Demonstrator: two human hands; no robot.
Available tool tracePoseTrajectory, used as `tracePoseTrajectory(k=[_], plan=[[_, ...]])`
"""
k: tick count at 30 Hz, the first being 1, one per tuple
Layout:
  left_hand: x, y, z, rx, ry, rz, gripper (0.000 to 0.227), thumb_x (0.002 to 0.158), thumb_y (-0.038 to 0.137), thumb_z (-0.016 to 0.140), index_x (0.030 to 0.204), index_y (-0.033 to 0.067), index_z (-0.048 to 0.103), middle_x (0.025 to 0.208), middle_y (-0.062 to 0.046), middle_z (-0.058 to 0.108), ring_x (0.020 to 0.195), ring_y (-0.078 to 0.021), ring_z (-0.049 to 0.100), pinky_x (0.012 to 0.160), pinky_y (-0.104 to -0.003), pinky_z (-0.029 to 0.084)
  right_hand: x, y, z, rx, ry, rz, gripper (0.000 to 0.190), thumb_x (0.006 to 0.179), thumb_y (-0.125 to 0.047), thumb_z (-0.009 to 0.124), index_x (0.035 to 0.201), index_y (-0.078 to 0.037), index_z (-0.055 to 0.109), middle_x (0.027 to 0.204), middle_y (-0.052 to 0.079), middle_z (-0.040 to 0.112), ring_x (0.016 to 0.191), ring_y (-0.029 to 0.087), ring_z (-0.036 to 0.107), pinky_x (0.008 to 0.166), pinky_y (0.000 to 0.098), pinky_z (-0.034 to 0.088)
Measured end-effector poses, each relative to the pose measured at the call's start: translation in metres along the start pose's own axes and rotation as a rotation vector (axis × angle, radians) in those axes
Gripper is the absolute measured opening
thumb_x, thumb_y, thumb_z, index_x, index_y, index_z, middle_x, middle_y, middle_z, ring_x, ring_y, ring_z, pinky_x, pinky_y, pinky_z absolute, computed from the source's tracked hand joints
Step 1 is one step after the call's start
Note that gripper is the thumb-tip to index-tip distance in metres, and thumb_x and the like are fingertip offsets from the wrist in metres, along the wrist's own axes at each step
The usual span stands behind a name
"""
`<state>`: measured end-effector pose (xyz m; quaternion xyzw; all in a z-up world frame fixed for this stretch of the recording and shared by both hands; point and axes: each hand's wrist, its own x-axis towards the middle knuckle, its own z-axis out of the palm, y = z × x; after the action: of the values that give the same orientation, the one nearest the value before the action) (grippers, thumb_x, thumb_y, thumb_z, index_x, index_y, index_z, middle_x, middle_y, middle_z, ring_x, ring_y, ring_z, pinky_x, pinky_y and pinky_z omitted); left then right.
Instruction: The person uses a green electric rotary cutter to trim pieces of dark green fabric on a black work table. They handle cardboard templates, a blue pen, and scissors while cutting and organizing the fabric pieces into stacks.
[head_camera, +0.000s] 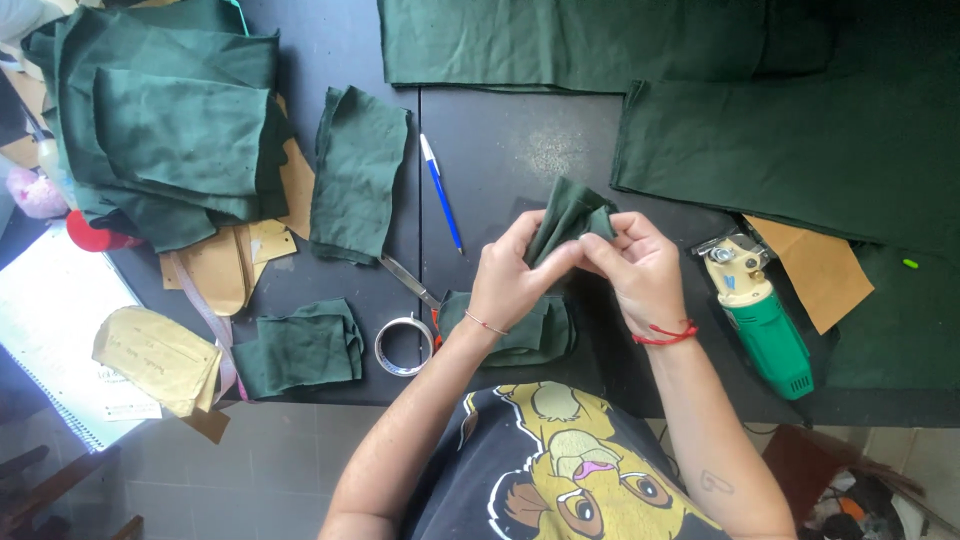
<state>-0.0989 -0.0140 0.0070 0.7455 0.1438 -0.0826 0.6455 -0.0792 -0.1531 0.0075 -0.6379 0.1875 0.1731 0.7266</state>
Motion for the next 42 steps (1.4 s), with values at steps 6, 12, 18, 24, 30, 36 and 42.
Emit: tracePoseTrajectory(k=[6,12,18,24,30,36,42], plan=[[0.024,-0.005,0.011,-0.182,-0.024,0.063,0.012,0.082,0.022,0.057,0.09,0.0141,0.062,0.068,-0.004,0.062,0.073,-0.0101,0.055,0.07,-0.031,0.047,0.015,-0.017,-0.064,-0.091,0.109,-0.187,0.025,0.074,-0.004,0.06,0.097,-0.008,0.052,0.075,0.001,0.054,0.068,0.003,0.052,0.063,0.0185,0.051],[0.063,0.042,0.056,-0.343,-0.026,0.006,0.024,0.082,0.024,0.051,0.097,0.0064,0.055,0.093,-0.001,0.059,0.087,-0.0093,0.054,0.074,-0.024,0.044,0.061,-0.058,-0.22,-0.488,0.494,-0.538,0.02,0.088,-0.001,0.055,0.106,-0.008,0.048,0.089,0.002,0.045,0.078,0.007,0.044,0.072,0.0183,0.036],[0.107,0.028,0.127,-0.067,-0.074,-0.12,0.04,0.079,0.021,0.049,0.118,0.0156,0.038,0.101,-0.009,0.06,0.08,-0.018,0.06,0.073,-0.029,0.044,0.129,-0.046,-0.342,-0.771,0.466,-0.706,0.019,0.095,0.007,0.055,0.11,-0.002,0.047,0.076,0.008,0.047,0.068,0.014,0.044,0.065,0.025,0.034],[0.144,-0.013,0.159,0.67,-0.034,0.065,0.022,0.077,0.027,0.058,0.089,0.0168,0.043,0.086,-0.006,0.047,0.069,-0.034,0.053,0.057,-0.045,0.043,0.151,-0.018,-0.331,-1.088,0.516,-0.538,0.027,0.084,-0.016,0.067,0.105,-0.002,0.059,0.092,0.014,0.054,0.074,0.022,0.056,0.067,0.0333,0.045],[0.151,-0.015,0.174,0.836,-0.057,-0.008,0.027,0.072,0.033,0.066,0.084,0.0157,0.05,0.082,-0.004,0.052,0.077,-0.0254,0.054,0.064,-0.039,0.043,0.141,-0.014,-0.314,-1.261,0.579,-0.524,0.048,0.073,-0.023,0.075,0.111,-0.001,0.056,0.098,0.019,0.041,0.088,0.037,0.04,0.074,0.0463,0.037],[0.127,0.029,0.173,0.426,-0.287,0.342,0.011,0.069,0.022,0.054,0.072,0.0117,0.049,0.085,-0.011,0.053,0.081,-0.0297,0.052,0.064,-0.04,0.041,0.112,-0.088,-0.218,-1.21,0.1,-0.443,0.077,0.058,-0.027,0.072,0.126,-0.012,0.038,0.133,0.016,0.022,0.122,0.037,0.018,0.092,0.0587,0.011],[0.106,0.075,0.107,0.067,-0.355,0.229,0.016,0.079,0.026,0.048,0.078,0.0159,0.036,0.068,0.003,0.037,0.059,-0.0115,0.034,0.058,-0.027,0.033,0.134,-0.127,-0.202,-1.561,-0.43,0.132,0.071,0.054,-0.043,0.073,0.119,-0.029,0.048,0.11,-0.006,0.06,0.107,0.011,0.052,0.099,0.0535,-0.009]])
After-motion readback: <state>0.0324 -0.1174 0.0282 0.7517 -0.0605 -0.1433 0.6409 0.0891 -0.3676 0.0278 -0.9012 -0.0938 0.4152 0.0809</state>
